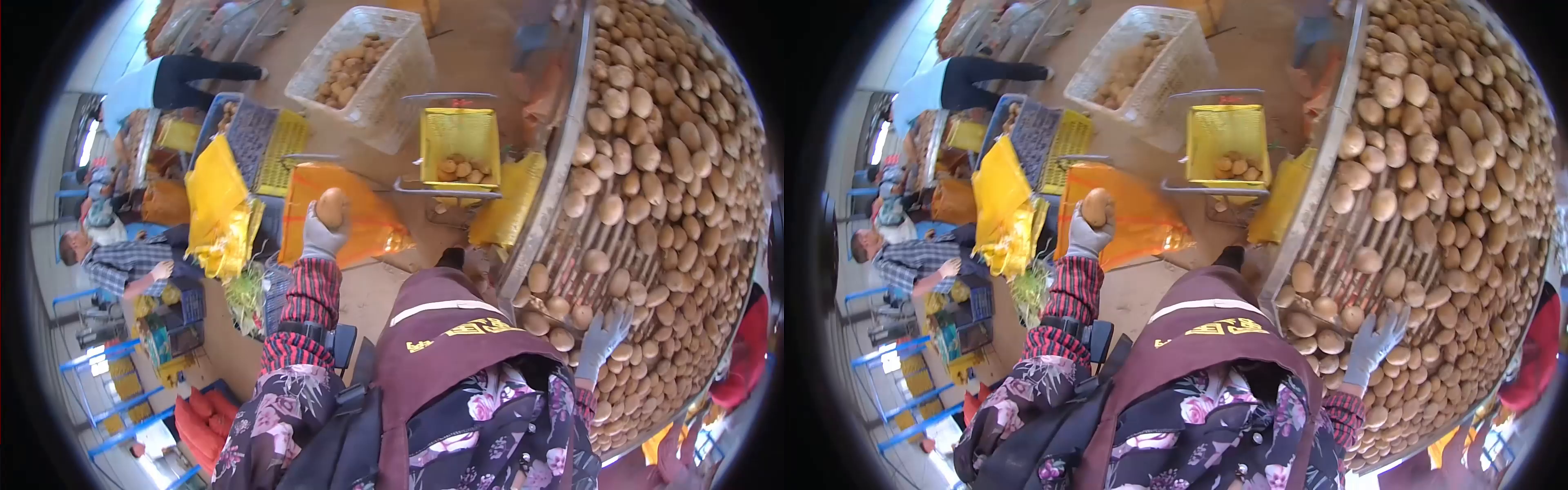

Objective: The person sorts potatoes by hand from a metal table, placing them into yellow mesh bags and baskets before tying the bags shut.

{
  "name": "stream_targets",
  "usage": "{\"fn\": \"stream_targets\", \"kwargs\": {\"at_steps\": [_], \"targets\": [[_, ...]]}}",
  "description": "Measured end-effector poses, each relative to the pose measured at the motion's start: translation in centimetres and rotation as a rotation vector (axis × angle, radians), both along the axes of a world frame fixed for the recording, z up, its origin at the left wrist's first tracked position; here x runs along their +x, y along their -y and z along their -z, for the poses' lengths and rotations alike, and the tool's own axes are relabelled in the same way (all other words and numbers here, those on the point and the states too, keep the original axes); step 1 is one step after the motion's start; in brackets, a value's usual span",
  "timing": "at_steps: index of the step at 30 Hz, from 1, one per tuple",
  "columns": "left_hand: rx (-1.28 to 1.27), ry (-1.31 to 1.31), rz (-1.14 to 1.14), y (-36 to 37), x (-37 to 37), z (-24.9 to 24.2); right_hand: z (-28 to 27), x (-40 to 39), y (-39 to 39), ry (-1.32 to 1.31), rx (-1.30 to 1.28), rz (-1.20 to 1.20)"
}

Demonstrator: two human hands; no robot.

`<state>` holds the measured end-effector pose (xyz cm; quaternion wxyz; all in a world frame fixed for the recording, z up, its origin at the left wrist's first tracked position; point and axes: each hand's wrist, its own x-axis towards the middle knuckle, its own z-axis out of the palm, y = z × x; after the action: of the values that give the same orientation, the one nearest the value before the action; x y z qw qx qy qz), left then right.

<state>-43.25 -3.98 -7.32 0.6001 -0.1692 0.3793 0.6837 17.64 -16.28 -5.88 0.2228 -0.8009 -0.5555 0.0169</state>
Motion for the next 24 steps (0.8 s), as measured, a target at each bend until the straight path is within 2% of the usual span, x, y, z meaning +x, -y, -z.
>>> {"fn": "stream_targets", "kwargs": {"at_steps": [1, 3, 4, 7, 8, 10, 11, 13, 14, 15, 17, 18, 19, 20, 21, 23, 24], "targets": [[0.003, 0.023, 0.032, -1.3, 1.9, -0.6, -0.1, 0.2, 0.0, -0.036, -0.008, -0.001], [0.206, 0.232, 0.243, -3.9, 6.3, -2.0, 0.2, 0.5, 0.5, -0.068, 0.021, -0.019], [0.234, 0.296, 0.230, -5.0, 9.0, -3.4, -0.2, 0.7, 0.8, -0.046, 0.024, 0.016], [0.275, 0.435, 0.340, -8.7, 12.5, -2.8, -1.5, -0.6, 0.9, -0.143, 0.012, 0.048], [0.271, 0.468, 0.388, -10.0, 13.8, -2.7, -1.5, -1.1, 1.0, -0.048, 0.017, 0.048], [0.245, 0.181, 0.382, -12.4, 16.9, -2.3, -2.9, -2.4, 0.5, 0.083, 0.005, 0.044], [0.238, 0.126, 0.452, -13.1, 18.2, -2.4, -3.8, -3.6, -0.3, 0.103, -0.001, 0.025], [0.031, -0.289, 0.431, -13.4, 22.3, -3.3, -1.3, -6.5, -0.5, -0.945, -0.044, 0.122], [0.042, -0.276, 0.457, -13.2, 24.4, -3.5, -4.2, -8.4, -2.7, -0.574, -0.097, -0.112], [0.150, -0.573, 0.642, -12.7, 26.8, -3.9, -7.0, -9.3, -4.6, -0.199, -0.157, -0.337], [0.404, -1.224, 0.934, -13.1, 32.2, -4.9, -4.7, -7.8, -3.9, -0.089, -0.101, -0.341], [0.672, -1.217, 0.942, -13.6, 35.1, -5.8, -3.9, -6.7, -4.0, 0.019, -0.051, -0.363], [0.964, -1.771, 0.910, -15.0, 36.7, -6.3, -4.7, -5.1, -4.6, 0.074, -0.097, -0.236], [1.103, -1.752, 0.911, -16.2, 39.3, -8.0, -3.7, -3.1, -4.5, 0.072, -0.083, -0.138], [1.129, -1.741, 0.921, -17.5, 41.6, -8.9, -2.9, -1.3, -4.3, 0.071, -0.071, -0.039], [1.312, -1.946, 0.884, -20.2, 45.9, -9.6, -3.6, 1.7, -4.7, 0.170, -0.053, 0.204], [1.325, -1.928, 0.884, -21.8, 48.0, -9.1, -3.9, 2.6, -5.5, 0.186, -0.129, 0.277]]}}
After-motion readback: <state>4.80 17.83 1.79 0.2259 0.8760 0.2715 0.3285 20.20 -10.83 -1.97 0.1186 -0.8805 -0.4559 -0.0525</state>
